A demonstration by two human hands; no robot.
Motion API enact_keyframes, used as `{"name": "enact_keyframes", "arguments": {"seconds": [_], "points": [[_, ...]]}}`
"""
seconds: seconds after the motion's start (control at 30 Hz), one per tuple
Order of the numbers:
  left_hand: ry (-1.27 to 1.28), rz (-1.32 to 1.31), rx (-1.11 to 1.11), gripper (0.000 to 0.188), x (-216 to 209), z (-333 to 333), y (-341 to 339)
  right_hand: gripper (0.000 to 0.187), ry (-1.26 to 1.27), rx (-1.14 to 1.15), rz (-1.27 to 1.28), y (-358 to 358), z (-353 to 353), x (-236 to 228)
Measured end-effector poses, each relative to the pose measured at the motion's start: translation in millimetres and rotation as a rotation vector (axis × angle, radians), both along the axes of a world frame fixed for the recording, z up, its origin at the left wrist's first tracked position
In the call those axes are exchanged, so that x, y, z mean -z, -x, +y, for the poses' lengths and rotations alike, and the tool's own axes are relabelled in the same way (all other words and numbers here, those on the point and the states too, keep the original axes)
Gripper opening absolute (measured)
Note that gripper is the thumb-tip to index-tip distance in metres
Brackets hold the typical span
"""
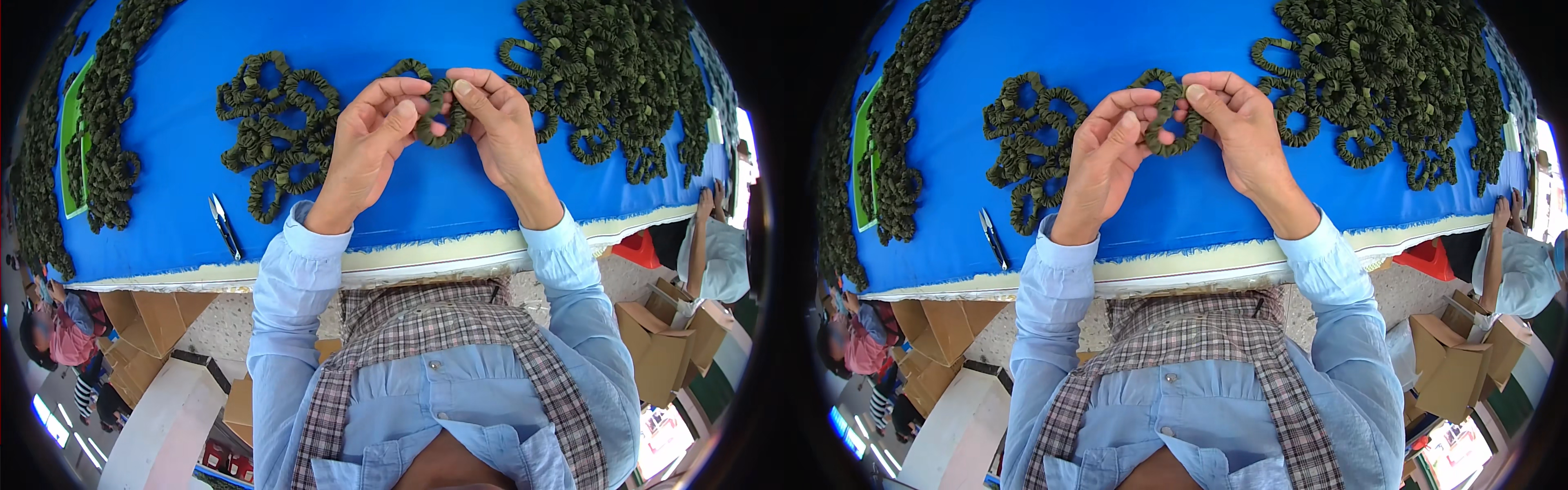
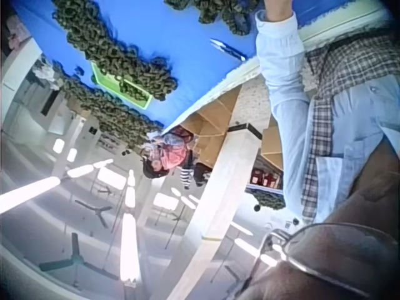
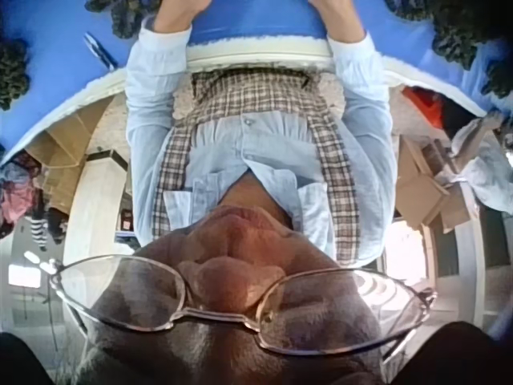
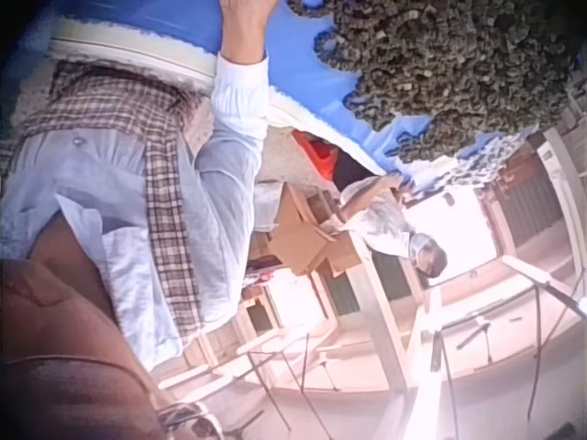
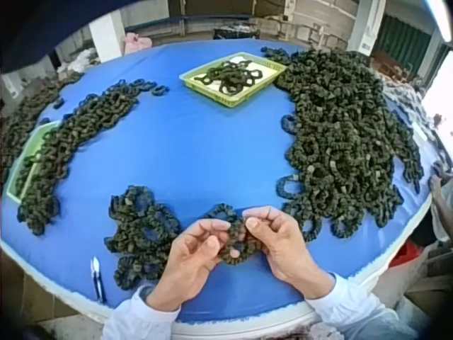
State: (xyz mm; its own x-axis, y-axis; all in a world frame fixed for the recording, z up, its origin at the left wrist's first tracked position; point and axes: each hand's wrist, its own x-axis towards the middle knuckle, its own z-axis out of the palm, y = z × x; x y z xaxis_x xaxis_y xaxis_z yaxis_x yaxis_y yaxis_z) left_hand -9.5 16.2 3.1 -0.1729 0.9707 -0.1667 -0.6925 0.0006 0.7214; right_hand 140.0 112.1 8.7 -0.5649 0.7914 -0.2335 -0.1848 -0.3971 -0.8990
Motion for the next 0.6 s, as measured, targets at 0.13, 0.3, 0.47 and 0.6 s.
{"name": "enact_keyframes", "arguments": {"seconds": [0.13,0.3,0.47,0.6], "points": [[-0.025,0.170,0.000,0.018,0,0,4,0.021,-0.265,-0.148,-0.068,1,-8,-7],[-0.031,0.154,-0.025,0.017,3,1,1,0.029,-0.381,-0.235,-0.117,-1,-12,-14],[-0.066,0.011,0.055,0.010,5,-3,10,0.041,0.081,-0.217,0.233,-9,1,-7],[-0.054,0.008,0.012,0.009,4,-3,7,0.046,0.197,-0.216,0.295,-10,2,-1]]}}
